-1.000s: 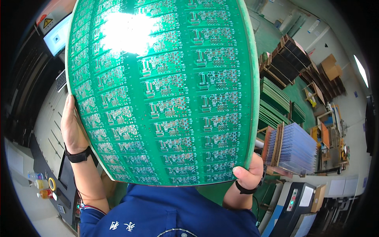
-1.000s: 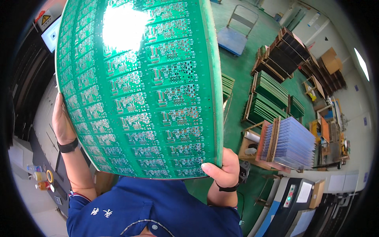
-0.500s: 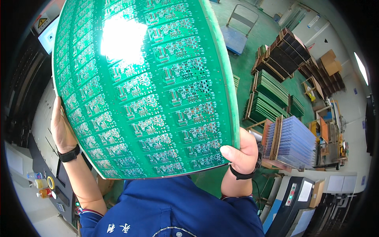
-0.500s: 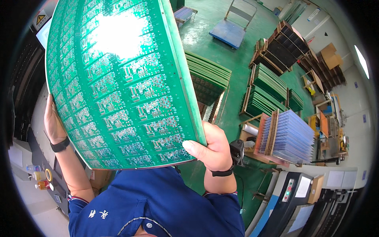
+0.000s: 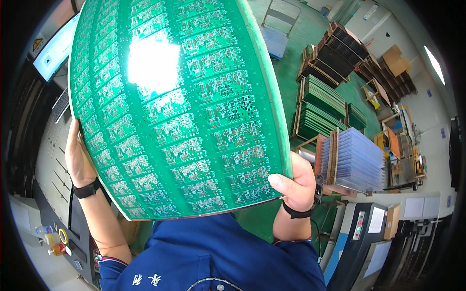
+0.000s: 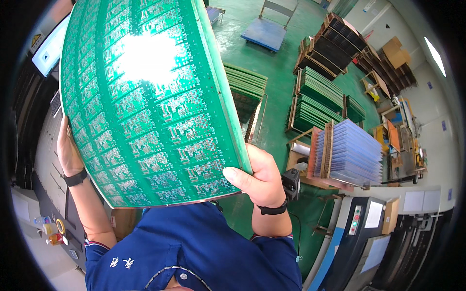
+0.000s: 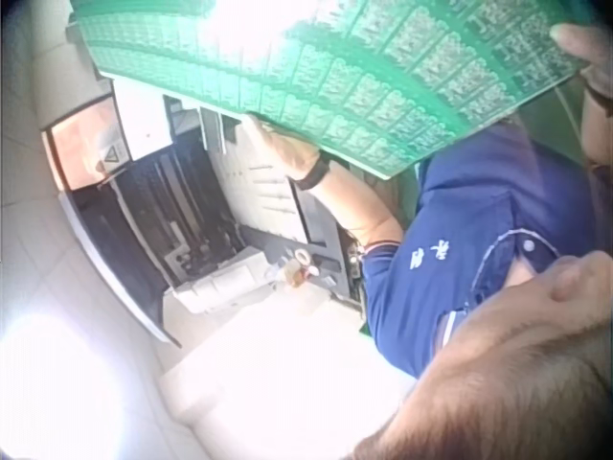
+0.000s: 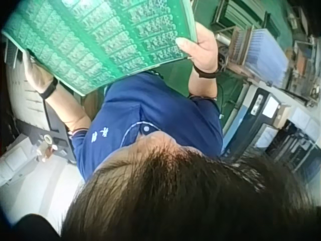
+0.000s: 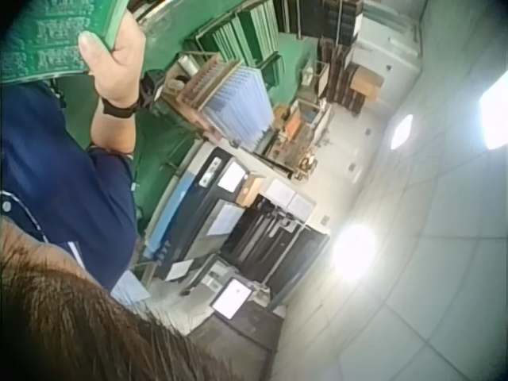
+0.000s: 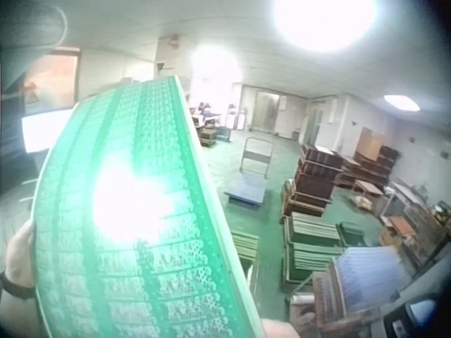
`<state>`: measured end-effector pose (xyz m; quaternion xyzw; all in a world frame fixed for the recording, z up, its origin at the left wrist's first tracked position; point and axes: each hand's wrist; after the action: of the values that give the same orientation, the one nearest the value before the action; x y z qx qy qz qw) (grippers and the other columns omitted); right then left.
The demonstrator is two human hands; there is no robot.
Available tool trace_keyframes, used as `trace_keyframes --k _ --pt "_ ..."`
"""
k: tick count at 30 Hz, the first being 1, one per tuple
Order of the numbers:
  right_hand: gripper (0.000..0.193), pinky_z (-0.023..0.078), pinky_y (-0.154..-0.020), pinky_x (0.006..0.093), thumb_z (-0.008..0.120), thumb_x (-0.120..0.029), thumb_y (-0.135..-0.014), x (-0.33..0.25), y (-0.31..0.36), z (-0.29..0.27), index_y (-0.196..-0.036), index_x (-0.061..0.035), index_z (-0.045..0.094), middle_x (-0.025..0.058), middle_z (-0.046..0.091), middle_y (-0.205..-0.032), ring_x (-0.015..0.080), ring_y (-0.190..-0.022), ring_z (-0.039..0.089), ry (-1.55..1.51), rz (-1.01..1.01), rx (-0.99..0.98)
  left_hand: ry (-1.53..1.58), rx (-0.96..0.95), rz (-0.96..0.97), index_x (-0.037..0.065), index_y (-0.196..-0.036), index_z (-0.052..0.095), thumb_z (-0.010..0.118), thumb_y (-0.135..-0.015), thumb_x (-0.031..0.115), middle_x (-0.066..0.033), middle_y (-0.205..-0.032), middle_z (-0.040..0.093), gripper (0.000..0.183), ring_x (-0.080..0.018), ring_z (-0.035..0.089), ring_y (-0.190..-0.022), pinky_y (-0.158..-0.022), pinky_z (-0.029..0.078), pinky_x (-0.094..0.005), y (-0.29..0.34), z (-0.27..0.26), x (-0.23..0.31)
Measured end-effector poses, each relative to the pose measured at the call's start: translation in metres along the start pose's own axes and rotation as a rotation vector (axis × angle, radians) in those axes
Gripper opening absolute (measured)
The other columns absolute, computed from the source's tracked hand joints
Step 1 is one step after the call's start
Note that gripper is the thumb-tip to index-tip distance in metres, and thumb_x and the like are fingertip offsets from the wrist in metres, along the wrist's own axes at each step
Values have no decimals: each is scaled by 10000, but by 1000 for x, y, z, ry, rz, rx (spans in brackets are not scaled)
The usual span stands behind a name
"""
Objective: Operating an industrial printing machine and oven to process circuit boards.
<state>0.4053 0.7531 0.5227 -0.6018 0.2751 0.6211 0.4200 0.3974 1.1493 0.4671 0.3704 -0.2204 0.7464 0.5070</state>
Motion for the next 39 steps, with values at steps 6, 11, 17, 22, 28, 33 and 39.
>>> trace_keyframes --k 6,11,17,22,28,33,39 --pt "367 412 -801 250 545 -70 -819 3 5 1 -1144 84 474 82 578 -1031 114 -919 521 4 -53 20 -4 -114 0 -6 -1197 470 371 -946 223 -82 -1141 559 354 -168 554 -995 -865 439 -298 -9 2 3" --pt "378 407 -822 254 559 -55 -816 13 16 1 -1153 87 464 84 577 -1053 115 -940 520 -50 -18 44 4 -122 -19 -3 -1178 489 383 -943 220 -81 -1129 566 341 -164 558 -986 -862 440 -296 -4 -4 -2" --pt "372 407 -821 256 560 -53 -816 16 20 1 -1148 87 468 84 577 -1055 113 -937 518 -49 -34 64 5 -148 -15 6 -1137 521 402 -937 210 -78 -1099 581 310 -168 568 -961 -848 449 -300 -1 0 1" --pt "373 406 -806 252 558 -56 -815 16 20 2 -1149 84 469 78 578 -1035 109 -913 516 -45 -40 76 -5 -184 -23 11 -1124 529 411 -934 210 -78 -1087 586 300 -169 573 -948 -842 453 -305 1 4 1" --pt "345 407 -775 238 547 -56 -819 7 18 8 -1134 73 487 63 577 -1007 96 -887 511 -40 -32 84 -36 -123 -63 13 -1132 524 410 -932 216 -81 -1090 586 306 -174 575 -955 -840 463 -312 0 2 4" --pt "336 406 -713 212 547 -60 -824 8 22 2 -1129 68 491 40 573 -978 71 -825 499 -56 5 91 -67 -31 -67 33 -1093 524 432 -922 220 -74 -1041 592 271 -167 596 -896 -787 484 -302 -1 6 -2" --pt "392 406 -735 220 559 -43 -797 16 21 -7 -1159 73 464 54 567 -1001 80 -855 500 -66 26 87 -117 -8 -4 29 -1092 527 424 -923 232 -69 -1035 593 283 -161 584 -917 -792 481 -309 -2 11 -5"
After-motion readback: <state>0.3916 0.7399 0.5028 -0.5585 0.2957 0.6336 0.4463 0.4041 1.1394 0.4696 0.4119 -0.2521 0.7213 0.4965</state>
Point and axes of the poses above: each hand's wrist, its own y-axis away from the middle knuckle, its own z-axis out of the palm, x = y × z
